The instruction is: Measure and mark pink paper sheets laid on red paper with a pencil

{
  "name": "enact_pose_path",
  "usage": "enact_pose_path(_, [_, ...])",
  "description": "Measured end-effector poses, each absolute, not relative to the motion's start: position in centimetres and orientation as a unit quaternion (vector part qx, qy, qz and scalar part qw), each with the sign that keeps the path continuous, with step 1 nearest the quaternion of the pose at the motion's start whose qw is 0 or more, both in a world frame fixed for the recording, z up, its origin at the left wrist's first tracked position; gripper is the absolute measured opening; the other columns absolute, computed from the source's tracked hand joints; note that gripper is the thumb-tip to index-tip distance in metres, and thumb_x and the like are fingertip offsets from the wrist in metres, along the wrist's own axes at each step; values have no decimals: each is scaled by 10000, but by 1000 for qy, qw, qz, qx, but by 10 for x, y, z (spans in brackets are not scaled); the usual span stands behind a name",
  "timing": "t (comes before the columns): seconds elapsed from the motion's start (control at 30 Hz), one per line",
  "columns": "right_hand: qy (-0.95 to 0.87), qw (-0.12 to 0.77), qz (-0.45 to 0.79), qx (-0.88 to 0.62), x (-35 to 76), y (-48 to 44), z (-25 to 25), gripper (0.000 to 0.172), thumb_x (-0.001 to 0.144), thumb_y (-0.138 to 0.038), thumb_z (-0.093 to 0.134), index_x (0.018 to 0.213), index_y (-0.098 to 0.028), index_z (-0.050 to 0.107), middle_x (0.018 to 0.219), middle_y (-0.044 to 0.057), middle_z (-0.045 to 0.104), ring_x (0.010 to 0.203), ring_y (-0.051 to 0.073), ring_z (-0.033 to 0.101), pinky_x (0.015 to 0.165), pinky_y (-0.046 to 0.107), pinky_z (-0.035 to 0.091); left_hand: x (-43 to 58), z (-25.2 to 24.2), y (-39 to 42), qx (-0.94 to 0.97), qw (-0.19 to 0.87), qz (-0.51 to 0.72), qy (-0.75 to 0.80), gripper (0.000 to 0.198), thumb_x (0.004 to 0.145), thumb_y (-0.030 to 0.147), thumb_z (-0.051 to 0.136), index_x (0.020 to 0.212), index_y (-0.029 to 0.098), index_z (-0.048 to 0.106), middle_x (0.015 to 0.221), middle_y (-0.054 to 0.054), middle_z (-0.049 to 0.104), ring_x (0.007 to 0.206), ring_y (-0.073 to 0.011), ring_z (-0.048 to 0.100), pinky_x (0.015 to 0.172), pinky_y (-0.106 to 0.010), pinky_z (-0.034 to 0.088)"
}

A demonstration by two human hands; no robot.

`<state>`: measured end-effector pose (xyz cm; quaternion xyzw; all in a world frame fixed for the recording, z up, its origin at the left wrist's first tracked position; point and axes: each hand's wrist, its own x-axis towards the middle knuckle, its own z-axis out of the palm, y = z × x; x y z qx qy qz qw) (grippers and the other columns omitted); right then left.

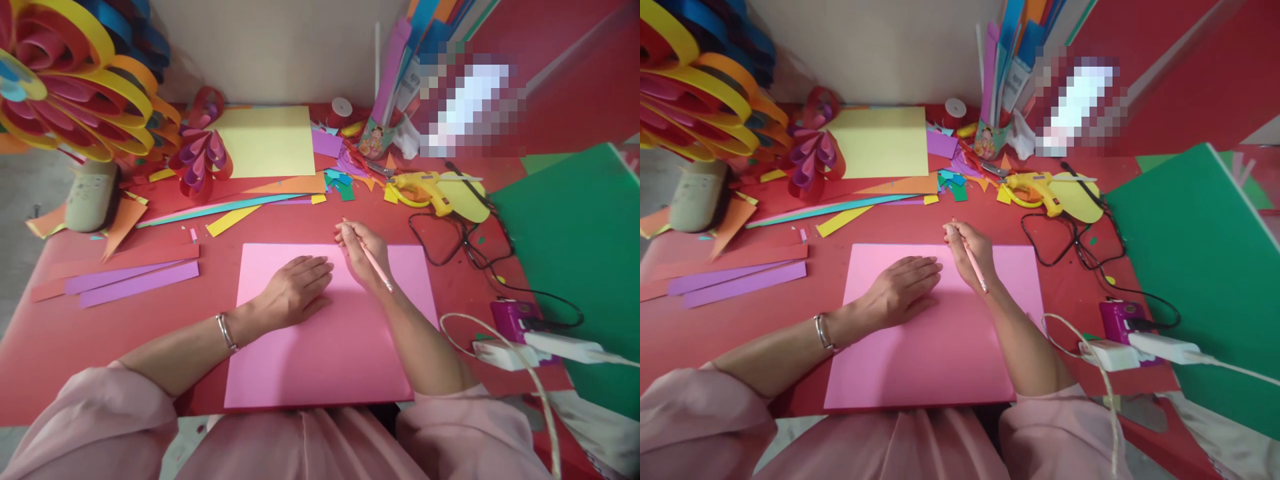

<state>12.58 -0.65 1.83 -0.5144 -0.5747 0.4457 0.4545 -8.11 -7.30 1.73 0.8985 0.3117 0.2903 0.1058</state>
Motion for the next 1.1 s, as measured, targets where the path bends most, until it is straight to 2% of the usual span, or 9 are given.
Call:
enact_pose_path(0.23, [-585, 447, 431, -522, 126, -7, 20, 410, 1007, -623, 601, 1050, -251, 768, 887, 30, 765, 778, 173, 717, 765, 327, 592, -81, 16, -74, 897, 112, 288, 315, 382, 1014, 350, 667, 1349, 167, 652, 1385, -173, 720, 1392, -334, 630, 1128, -555, 542])
enact_pose_path(0.5, [-581, 453, 436, -517, 125, -6, 18, 382, 1010, -594, 612, 1053, -250, 772, 877, 28, 765, 772, 169, 716, 770, 326, 594, -81, 19, -72, 900, 81, 291, 313, 361, 1024, 389, 666, 1288, 143, 658, 1349, -166, 740, 1323, -357, 679, 1076, -549, 580])
enact_pose_path(0.8, [-584, 446, 434, -522, 125, -6, 22, 396, 1011, -603, 603, 1051, -247, 774, 895, 37, 765, 796, 176, 719, 785, 332, 591, -81, 18, -72, 901, 90, 282, 317, 357, 1024, 399, 668, 1301, 174, 668, 1355, -149, 740, 1339, -344, 669, 1097, -539, 566])
enact_pose_path(1.1, [-583, 454, 435, -515, 125, -6, 18, 384, 1013, -593, 611, 1045, -247, 775, 884, 32, 761, 792, 169, 719, 768, 313, 577, -80, 19, -71, 901, 92, 292, 308, 373, 1017, 388, 678, 1291, 136, 657, 1338, -175, 743, 1321, -358, 678, 1080, -547, 566])
